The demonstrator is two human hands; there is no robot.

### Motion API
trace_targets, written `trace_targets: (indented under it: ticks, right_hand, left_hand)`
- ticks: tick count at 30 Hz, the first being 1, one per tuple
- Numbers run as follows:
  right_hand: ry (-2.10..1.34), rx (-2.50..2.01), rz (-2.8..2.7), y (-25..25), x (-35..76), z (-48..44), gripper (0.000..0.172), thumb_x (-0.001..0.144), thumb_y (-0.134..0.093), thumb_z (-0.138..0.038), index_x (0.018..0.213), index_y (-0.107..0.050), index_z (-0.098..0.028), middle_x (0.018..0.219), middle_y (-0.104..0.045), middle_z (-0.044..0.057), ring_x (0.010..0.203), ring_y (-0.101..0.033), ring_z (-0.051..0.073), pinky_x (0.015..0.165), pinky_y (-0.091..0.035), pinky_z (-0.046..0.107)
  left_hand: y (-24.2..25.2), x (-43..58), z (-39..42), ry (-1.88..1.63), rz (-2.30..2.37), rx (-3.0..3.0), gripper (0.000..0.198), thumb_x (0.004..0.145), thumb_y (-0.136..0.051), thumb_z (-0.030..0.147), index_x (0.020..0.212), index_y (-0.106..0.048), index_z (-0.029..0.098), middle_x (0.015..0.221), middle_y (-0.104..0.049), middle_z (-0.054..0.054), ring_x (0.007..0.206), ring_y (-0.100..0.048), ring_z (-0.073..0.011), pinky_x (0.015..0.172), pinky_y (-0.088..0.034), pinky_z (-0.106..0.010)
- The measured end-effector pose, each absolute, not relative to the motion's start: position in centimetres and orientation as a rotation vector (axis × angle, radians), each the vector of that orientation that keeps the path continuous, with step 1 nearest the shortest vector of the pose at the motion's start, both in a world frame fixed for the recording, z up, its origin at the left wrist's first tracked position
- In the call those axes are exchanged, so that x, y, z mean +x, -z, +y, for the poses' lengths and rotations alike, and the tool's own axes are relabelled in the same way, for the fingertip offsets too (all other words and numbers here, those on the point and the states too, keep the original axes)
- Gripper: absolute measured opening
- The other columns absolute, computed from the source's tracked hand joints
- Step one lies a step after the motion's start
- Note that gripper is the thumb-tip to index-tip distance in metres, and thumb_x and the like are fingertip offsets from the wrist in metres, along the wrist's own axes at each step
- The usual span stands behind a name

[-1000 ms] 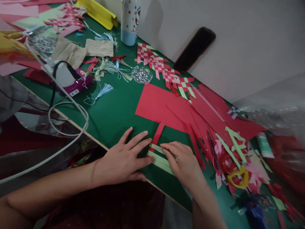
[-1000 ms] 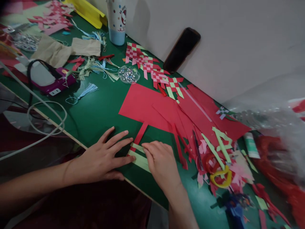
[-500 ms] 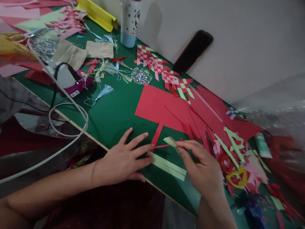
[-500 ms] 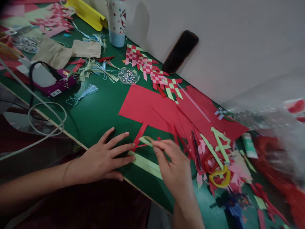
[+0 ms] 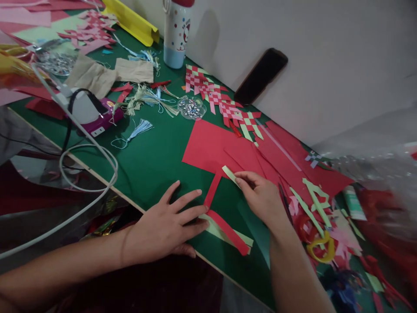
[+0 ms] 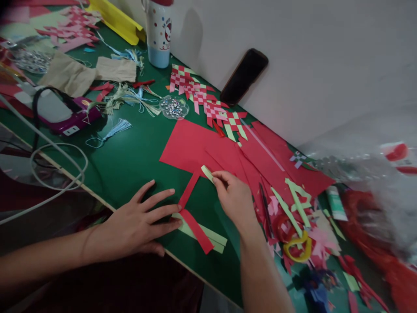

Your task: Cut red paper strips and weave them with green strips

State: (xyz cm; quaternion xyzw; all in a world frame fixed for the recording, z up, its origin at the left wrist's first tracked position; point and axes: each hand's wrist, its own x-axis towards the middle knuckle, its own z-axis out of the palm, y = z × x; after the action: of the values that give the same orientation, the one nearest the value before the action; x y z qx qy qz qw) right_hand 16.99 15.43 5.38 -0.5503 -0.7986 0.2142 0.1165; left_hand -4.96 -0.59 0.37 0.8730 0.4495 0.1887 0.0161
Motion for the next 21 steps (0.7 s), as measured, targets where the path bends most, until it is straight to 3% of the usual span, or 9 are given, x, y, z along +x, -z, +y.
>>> trace_targets:
  ticks: [8, 13, 21]
  right_hand:
    - [-0.896, -1.53, -2.432, -5.9, 15.8, 16.3, 0.023, 0.086, -0.056, -0.037, 0.091, -0.074, -0.024, 0.09, -0.077, 0.002, 0.08, -0.07, 0.02, 0.066, -0.05, 0.03]
    - [-1.108, -1.516, -2.444, -6.5, 15.5, 16.2, 0.023, 0.088, -0.055, -0.037, 0.093, -0.074, -0.025, 0.091, -0.077, 0.001, 0.081, -0.071, 0.02, 0.069, -0.052, 0.031]
    - [-0.29, -1.146, -2.641, -5.3, 15.9, 15.9, 0.028, 0.094, -0.05, -0.028, 0.115, -0.069, -0.023, 0.111, -0.068, 0.011, 0.105, -0.061, 0.027, 0.092, -0.048, 0.045]
  left_hand:
    - [-0.6, -5.1, -0.5, -0.565, 1.39, 2.693, 0.055, 0.09, -0.047, 0.07, 0.129, -0.06, 0.033, 0.145, -0.05, 0.003, 0.143, -0.03, -0.0315, 0.121, 0.012, -0.058]
    - [-0.6, -5.1, -0.6, -0.553, 1.403, 2.712, 0.055, 0.089, -0.048, 0.071, 0.128, -0.06, 0.035, 0.145, -0.049, 0.002, 0.144, -0.029, -0.0314, 0.121, 0.003, -0.062]
    - [-0.6, -5.0, -0.5, -0.558, 1.39, 2.687, 0.056, 0.088, -0.052, 0.07, 0.129, -0.059, 0.033, 0.145, -0.05, 0.003, 0.143, -0.029, -0.0319, 0.12, 0.01, -0.06]
